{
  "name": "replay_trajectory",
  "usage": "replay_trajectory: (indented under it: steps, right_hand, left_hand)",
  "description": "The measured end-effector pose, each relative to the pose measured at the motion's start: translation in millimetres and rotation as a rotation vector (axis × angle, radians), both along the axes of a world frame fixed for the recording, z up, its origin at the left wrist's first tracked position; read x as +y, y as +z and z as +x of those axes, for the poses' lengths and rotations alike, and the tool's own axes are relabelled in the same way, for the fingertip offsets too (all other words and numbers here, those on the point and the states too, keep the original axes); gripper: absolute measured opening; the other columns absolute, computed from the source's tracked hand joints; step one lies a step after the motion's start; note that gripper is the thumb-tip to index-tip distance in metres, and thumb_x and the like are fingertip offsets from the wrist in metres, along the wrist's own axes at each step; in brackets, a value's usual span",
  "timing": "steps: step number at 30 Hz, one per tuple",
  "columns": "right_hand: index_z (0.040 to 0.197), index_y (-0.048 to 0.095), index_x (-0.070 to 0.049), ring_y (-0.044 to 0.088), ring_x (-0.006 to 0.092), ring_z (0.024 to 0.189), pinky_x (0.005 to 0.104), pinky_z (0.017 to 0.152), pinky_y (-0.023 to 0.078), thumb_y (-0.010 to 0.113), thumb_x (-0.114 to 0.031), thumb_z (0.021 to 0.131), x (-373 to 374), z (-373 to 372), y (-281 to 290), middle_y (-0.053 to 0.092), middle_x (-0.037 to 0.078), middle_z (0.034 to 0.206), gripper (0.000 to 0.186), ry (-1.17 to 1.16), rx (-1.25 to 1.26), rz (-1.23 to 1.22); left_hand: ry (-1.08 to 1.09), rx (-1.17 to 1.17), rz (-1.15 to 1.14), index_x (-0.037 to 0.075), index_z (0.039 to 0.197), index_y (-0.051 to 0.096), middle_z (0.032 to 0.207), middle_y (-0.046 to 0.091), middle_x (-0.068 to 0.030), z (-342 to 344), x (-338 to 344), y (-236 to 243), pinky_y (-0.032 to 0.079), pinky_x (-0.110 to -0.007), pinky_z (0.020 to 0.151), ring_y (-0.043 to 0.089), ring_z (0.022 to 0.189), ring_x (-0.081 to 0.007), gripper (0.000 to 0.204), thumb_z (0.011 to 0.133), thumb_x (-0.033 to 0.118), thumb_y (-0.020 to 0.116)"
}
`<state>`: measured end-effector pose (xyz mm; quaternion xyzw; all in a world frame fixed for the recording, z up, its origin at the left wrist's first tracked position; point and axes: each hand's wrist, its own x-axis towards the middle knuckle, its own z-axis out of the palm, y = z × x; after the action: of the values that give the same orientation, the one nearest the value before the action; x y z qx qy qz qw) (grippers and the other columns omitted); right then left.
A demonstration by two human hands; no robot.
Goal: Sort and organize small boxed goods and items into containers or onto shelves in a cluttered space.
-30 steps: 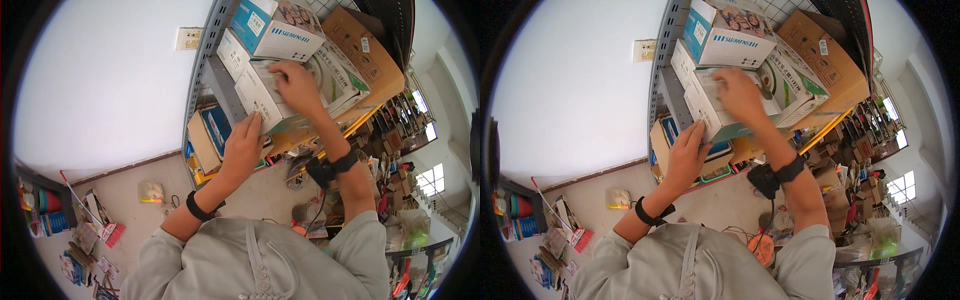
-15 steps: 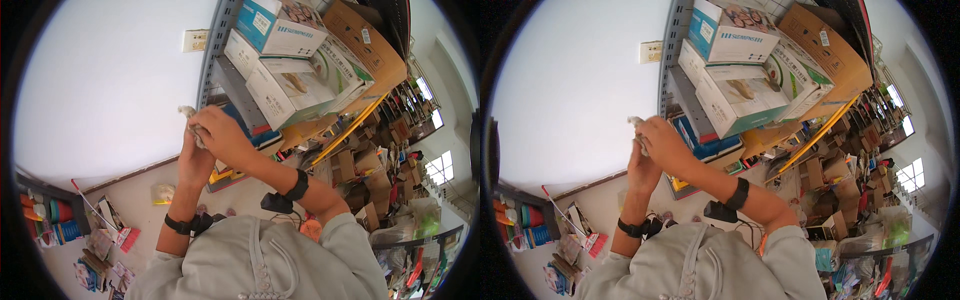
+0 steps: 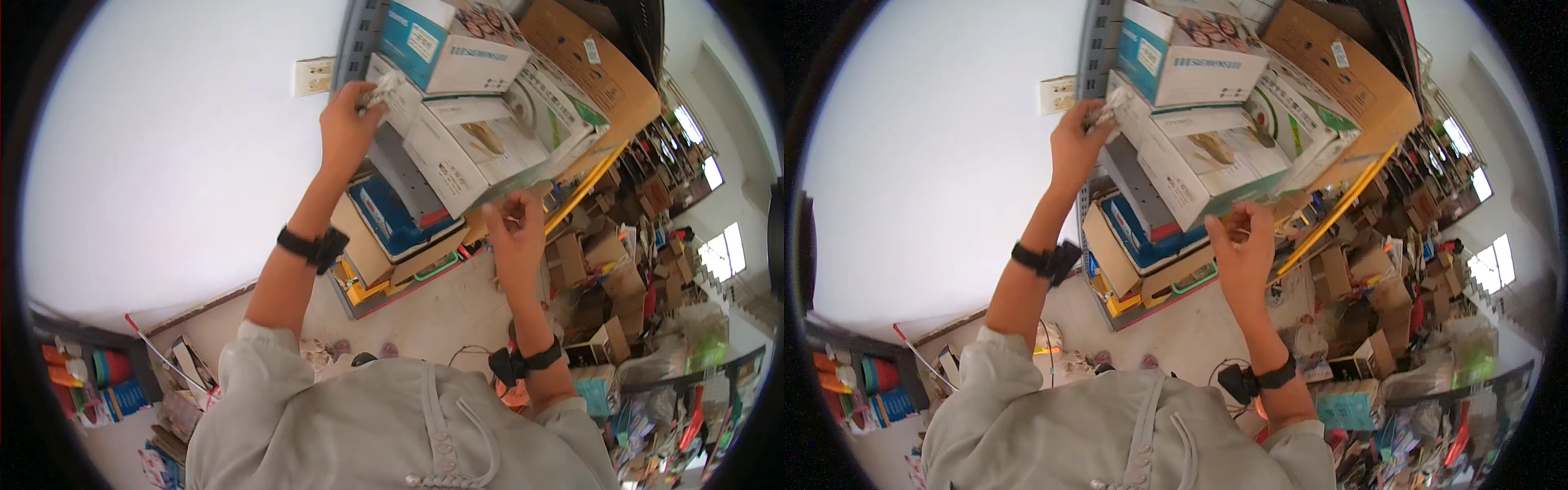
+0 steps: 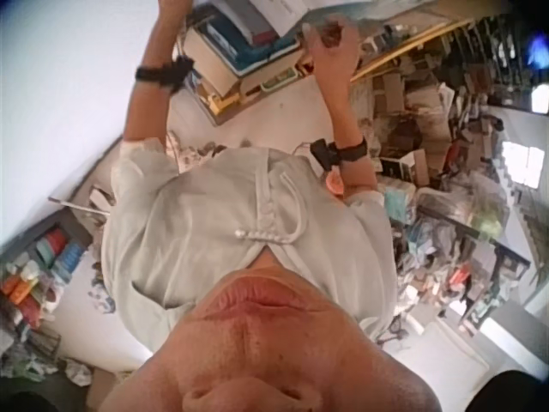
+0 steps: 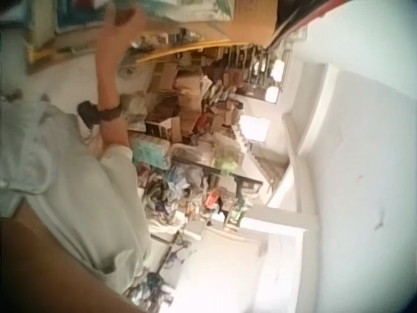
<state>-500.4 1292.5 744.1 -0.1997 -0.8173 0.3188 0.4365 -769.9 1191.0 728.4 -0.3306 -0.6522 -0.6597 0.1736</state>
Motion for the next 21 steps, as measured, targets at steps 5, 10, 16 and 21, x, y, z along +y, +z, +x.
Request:
replay_trajectory:
  steps: [5,10,16,21]
  right_hand:
    - [0.098,0.057,0.004,0.061,0.0181,0.082,0.0294,0.073,0.051,0.077,-0.013,0.080,32.8,-10.4,-23.9,0.054,0.009,0.093,0.031,0.063,0.038,-0.092]
    - [0.089,0.060,0.002,0.063,0.0216,0.082,0.0310,0.072,0.053,0.077,-0.014,0.079,32.4,-16.2,-27.8,0.055,0.012,0.092,0.026,0.031,0.049,-0.023]
    - [0.093,0.057,0.001,0.062,0.0223,0.080,0.0324,0.073,0.053,0.076,-0.013,0.080,28.2,-17.2,-40.0,0.051,0.011,0.093,0.027,0.039,0.171,-0.180]
    - [0.095,0.055,0.000,0.060,0.0219,0.081,0.0319,0.073,0.053,0.076,-0.014,0.080,6.7,-30.4,-38.9,0.047,0.011,0.095,0.030,0.028,0.263,-0.162]
  left_hand:
    - [0.168,0.232,-0.202,0.003,0.101,0.065,0.100,0.062,-0.0173,-14.2,48.7,-8.4,0.049,-0.046,0.077,0.061,0.090,-0.0403,0.021,0.082,0.012,0.066]
    - [-0.097,0.477,-0.517,0.003,0.093,0.066,0.099,0.064,-0.0145,-17.8,24.3,-23.6,0.046,-0.046,0.080,0.060,0.091,-0.0374,0.013,0.080,0.003,0.062]
    - [-0.135,0.330,-0.418,0.004,0.100,0.068,0.101,0.067,-0.0135,14.8,0.8,2.2,0.048,-0.039,0.085,0.063,0.093,-0.0315,0.018,0.083,0.004,0.064]
    - [-0.109,0.194,-0.383,0.004,0.103,0.068,0.100,0.066,-0.0135,21.0,13.9,-25.0,0.049,-0.037,0.083,0.064,0.093,-0.0301,0.019,0.084,0.009,0.066]
